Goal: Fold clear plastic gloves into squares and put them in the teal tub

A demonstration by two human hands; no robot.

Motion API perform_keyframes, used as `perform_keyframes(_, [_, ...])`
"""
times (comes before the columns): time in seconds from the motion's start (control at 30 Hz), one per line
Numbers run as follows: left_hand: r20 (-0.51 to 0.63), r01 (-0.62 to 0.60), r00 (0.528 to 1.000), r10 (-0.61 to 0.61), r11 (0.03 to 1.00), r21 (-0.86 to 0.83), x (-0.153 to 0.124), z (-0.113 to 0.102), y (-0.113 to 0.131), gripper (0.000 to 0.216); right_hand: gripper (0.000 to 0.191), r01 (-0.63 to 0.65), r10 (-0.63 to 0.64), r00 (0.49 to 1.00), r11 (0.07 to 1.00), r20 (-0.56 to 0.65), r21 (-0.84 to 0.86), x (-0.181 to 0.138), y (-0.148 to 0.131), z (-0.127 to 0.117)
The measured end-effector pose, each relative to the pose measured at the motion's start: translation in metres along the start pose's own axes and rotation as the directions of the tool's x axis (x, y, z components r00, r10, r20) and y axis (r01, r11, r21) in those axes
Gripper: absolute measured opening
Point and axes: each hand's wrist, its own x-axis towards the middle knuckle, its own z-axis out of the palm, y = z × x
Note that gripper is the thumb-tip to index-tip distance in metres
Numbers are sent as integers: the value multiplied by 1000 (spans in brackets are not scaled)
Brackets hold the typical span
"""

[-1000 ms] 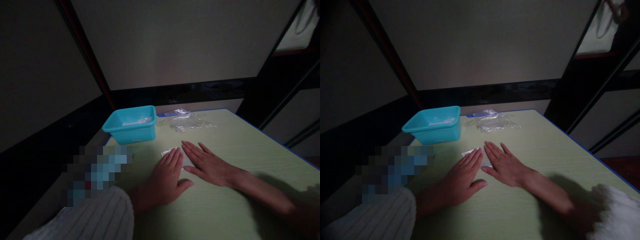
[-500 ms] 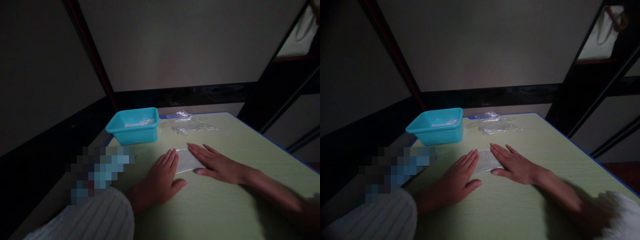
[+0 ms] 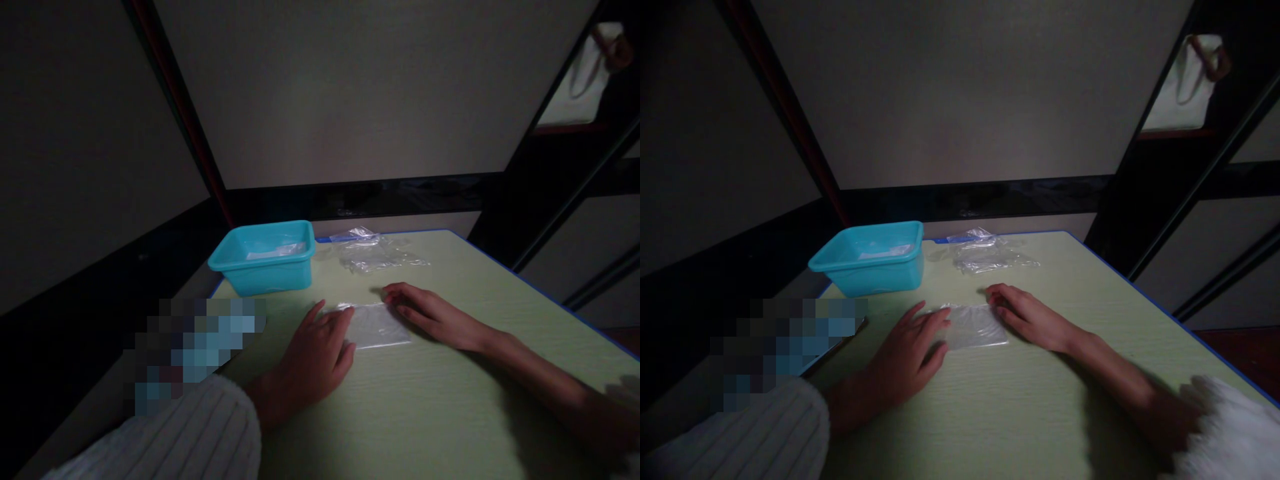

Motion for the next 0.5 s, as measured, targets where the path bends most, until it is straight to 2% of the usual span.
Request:
perform_keyframes(0.2, [66,59,996,-64,996,66,3,-4,-1,38,23,-39,39,999,999,5,-5,0,-8,-3])
perform_keyframes(0.3, [106,73,991,-81,994,81,2,-3,0,40,18,-35,34,998,999,48,34,-2,-15,-1])
perform_keyframes(0.43, [165,96,980,-107,993,74,3,-1,-1,47,12,30,-47,987,993,156,113,-7,-27,4])
perform_keyframes(0.5, [184,118,974,-129,991,68,3,-2,-2,52,13,107,-119,978,991,169,76,-9,-30,6])
